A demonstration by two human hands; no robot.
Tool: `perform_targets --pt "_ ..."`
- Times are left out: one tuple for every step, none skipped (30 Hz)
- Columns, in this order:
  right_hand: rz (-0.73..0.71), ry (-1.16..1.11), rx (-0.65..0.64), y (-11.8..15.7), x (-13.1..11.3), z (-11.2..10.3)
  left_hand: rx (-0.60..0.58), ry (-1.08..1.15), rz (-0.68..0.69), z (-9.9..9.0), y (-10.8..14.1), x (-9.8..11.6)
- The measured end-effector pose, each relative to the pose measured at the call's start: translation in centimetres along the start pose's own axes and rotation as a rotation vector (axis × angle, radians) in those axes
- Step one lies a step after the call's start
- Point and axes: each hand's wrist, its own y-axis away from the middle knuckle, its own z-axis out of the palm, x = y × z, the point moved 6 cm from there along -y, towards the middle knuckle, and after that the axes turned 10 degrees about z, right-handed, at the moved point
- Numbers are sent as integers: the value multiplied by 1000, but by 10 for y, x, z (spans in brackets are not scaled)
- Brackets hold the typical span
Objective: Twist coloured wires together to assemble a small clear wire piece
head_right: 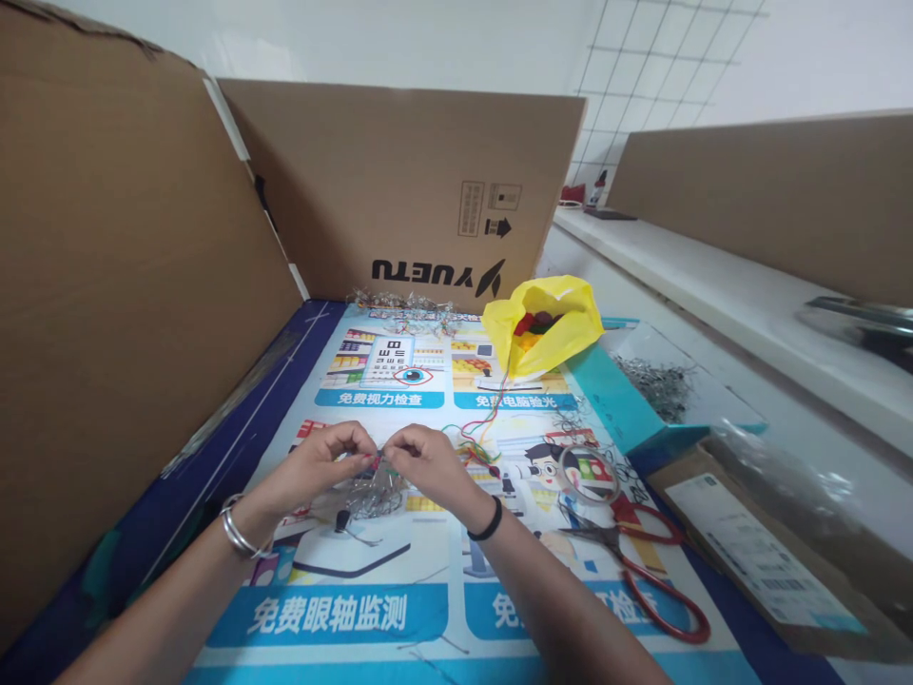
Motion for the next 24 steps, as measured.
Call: perform_targets --pt "19 -29 -26 -1 2 2 -4 -6 -1 0 0 0" --pt "32 -59 -49 -1 3 4 -9 -13 -2 1 0 0" --pt "43 -87 -66 -1 5 5 -14 -20 -2 1 0 0" --pt "54 -111 -79 -1 6 6 -21 -26 -2 1 1 -1" --pt "65 -130 -87 -1 6 7 -28 -33 0 2 1 -1" --pt "73 -146 -95 -1 7 8 -34 -39 2 2 1 0" --pt "80 -158 -104 -1 7 8 -38 -46 4 2 1 0" --pt "84 -167 -114 -1 8 8 -41 -52 6 2 2 0" --pt "85 -174 -123 -1 8 8 -43 -57 10 2 2 0" --pt "84 -178 -132 -1 7 8 -45 -59 15 2 2 1" --pt "84 -180 -140 -1 7 8 -48 -57 20 2 1 1" --pt "85 -182 -147 -1 6 7 -51 -53 25 2 1 1" --pt "87 -186 -152 -1 6 7 -54 -48 29 3 1 1" --pt "91 -191 -157 0 5 7 -56 -44 30 3 1 1" --pt "94 -198 -162 0 5 7 -57 -41 29 3 1 1" --pt "98 -206 -167 0 4 8 -56 -39 26 3 1 1" --pt "102 -215 -170 0 5 8 -56 -37 22 3 1 1" --pt "104 -225 -176 0 5 8 -58 -34 19 3 1 1" --pt "104 -238 -184 -1 6 9 -60 -30 16 3 2 1" --pt "104 -255 -192 -1 7 9 -61 -27 15 3 2 0" --pt "103 -274 -200 -1 8 10 -64 -25 14 2 2 0" --pt "102 -291 -208 -1 9 10 -66 -23 14 2 2 -1" --pt "103 -305 -213 -1 10 11 -68 -20 15 2 2 -1" --pt "106 -315 -217 -1 12 11 -70 -18 16 2 2 -2"
